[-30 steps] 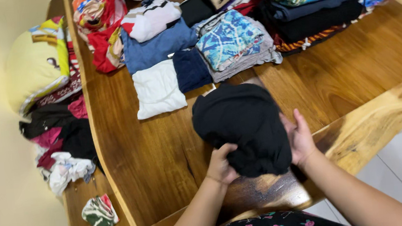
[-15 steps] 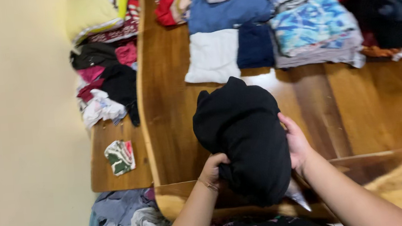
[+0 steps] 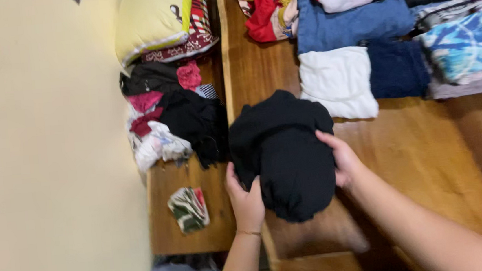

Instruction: The person folds several garments on a wooden table. They fold a black top, a red graphic t-shirt, and a maroon pair of shorts, placing each folded item into a growing stack. The person then picks up a white shirt from a nearby pile.

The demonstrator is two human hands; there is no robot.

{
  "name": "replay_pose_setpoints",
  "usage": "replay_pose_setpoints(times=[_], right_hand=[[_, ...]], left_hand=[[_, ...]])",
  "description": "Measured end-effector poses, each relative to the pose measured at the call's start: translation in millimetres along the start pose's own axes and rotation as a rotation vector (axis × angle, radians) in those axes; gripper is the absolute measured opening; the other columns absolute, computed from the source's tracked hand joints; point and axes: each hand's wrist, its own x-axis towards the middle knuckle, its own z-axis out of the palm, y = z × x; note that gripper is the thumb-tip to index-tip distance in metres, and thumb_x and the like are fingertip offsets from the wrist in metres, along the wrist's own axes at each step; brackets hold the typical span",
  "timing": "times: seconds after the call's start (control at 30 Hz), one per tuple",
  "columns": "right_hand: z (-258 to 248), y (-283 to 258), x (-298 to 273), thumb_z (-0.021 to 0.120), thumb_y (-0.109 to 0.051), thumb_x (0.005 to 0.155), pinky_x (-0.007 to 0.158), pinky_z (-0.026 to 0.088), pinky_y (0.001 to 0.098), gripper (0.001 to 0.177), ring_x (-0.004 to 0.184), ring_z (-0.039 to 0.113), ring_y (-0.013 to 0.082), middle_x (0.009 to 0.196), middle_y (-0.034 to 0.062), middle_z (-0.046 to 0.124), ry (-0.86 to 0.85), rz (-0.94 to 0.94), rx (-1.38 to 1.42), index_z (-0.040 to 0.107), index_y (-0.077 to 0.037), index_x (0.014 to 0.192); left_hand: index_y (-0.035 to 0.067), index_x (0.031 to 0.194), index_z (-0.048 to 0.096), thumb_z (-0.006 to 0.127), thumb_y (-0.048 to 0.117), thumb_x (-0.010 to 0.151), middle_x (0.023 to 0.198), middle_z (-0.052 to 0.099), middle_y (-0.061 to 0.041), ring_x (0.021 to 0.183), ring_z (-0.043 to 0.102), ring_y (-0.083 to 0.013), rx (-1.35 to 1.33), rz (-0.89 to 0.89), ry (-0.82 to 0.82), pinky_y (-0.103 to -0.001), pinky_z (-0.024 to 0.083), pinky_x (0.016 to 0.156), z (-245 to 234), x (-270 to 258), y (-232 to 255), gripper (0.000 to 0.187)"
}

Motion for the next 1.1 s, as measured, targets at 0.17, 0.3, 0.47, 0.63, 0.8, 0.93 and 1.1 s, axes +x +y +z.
replay_pose_setpoints(times=[0.17,0.3,0.47,0.63,0.8,0.93,1.1], right_hand=[[49,-5,73,0.066,-0.038,0.09,0.101,0.054,0.0462,0.052,0.107,0.071,0.0324,0.121,0.0172,0.073,0.084,-0.052,-0.067,0.067,-0.001,0.126],[54,-17,104,0.064,-0.042,0.088,0.096,0.055,0.0489,0.052,0.101,0.072,0.0332,0.114,0.0165,0.075,0.121,-0.019,-0.167,0.07,-0.003,0.123],[74,-49,131,0.066,-0.043,0.091,0.095,0.055,0.0452,0.053,0.103,0.071,0.0318,0.115,0.0177,0.075,0.312,-0.234,-0.735,0.071,-0.002,0.124],[122,-90,148,0.075,-0.04,0.086,0.094,0.052,0.0468,0.053,0.111,0.065,0.0394,0.123,0.0205,0.067,0.732,-0.769,-1.859,0.066,-0.004,0.123],[153,-131,186,0.074,-0.029,0.078,0.096,0.051,0.0467,0.057,0.116,0.062,0.0406,0.132,0.0161,0.062,0.613,-1.081,-1.909,0.064,-0.014,0.132],[141,-165,264,0.07,-0.052,0.086,0.103,0.05,0.0441,0.071,0.119,0.062,0.039,0.133,0.0199,0.059,0.576,-0.9,-1.567,0.054,-0.017,0.147],[82,-201,359,0.06,-0.051,0.097,0.113,0.036,0.0449,0.057,0.135,0.048,0.0424,0.142,0.0227,0.059,0.468,-0.95,-1.534,0.065,-0.012,0.138]], left_hand=[[0.011,0.144,0.055,0.08,0.03,0.08,0.156,0.041,-0.019,0.148,0.036,-0.0431,0.562,0.653,-0.263,-0.061,0.029,0.119,-24,56,47,0.072],[0.024,0.14,0.06,0.089,0.044,0.065,0.154,0.039,-0.015,0.145,0.027,-0.0478,0.813,0.734,-0.589,-0.078,0.023,0.108,-3,94,66,0.082],[0.03,0.138,0.062,0.089,0.044,0.067,0.155,0.038,-0.011,0.146,0.026,-0.0463,0.972,0.663,-0.662,-0.08,0.027,0.104,26,133,69,0.077],[0.031,0.138,0.061,0.089,0.044,0.068,0.155,0.038,-0.009,0.147,0.025,-0.0446,0.994,0.571,-0.658,-0.078,0.029,0.104,53,177,68,0.076],[0.032,0.137,0.061,0.09,0.042,0.066,0.156,0.036,-0.006,0.148,0.024,-0.0421,0.955,0.494,-0.682,-0.075,0.029,0.107,73,221,70,0.078],[0.032,0.137,0.061,0.09,0.04,0.064,0.157,0.036,-0.006,0.148,0.024,-0.0417,0.946,0.493,-0.704,-0.074,0.029,0.108,84,253,70,0.079],[0.031,0.137,0.061,0.092,0.041,0.064,0.156,0.037,-0.008,0.147,0.024,-0.0429,0.882,0.513,-0.712,-0.075,0.028,0.107,92,271,64,0.08]])
